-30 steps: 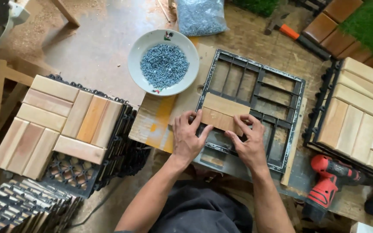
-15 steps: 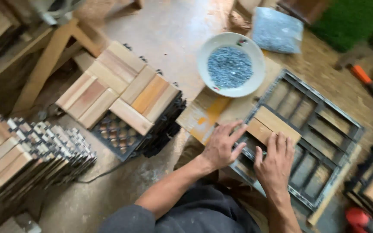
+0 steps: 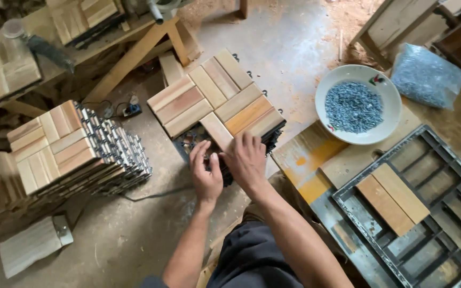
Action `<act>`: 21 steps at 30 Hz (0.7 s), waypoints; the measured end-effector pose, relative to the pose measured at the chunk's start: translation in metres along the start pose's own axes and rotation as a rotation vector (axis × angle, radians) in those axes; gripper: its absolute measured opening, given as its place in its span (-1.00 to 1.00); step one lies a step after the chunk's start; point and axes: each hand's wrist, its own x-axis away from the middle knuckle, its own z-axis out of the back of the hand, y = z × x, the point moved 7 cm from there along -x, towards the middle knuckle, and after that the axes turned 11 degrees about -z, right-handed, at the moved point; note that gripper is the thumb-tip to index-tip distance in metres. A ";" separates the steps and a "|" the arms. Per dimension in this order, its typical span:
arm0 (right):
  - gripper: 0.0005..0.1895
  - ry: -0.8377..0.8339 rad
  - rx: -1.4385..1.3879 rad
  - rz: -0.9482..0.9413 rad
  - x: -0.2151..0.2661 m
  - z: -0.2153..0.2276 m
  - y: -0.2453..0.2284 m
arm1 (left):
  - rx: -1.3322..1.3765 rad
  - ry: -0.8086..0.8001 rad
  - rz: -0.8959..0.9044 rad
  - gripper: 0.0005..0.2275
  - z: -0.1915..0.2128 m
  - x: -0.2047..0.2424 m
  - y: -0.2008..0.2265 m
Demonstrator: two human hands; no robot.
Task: Assembling wooden deck tiles by placing wood slats into a plastic base and securing them with screws using a power drill.
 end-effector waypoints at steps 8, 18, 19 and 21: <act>-0.73 -0.123 -0.324 -0.291 0.006 0.035 0.066 | 0.127 -0.138 -0.106 -0.60 -0.035 0.014 0.071; -0.50 -0.162 -0.721 -1.154 0.191 0.231 0.303 | 0.695 -0.747 -0.509 0.05 -0.170 0.059 0.223; -0.50 -0.142 -0.720 -1.173 0.203 0.246 0.312 | 0.714 -0.761 -0.520 0.05 -0.178 0.068 0.228; -0.44 0.035 -0.713 -1.248 0.233 0.282 0.331 | 0.586 -0.812 -0.876 -0.43 -0.182 0.099 0.249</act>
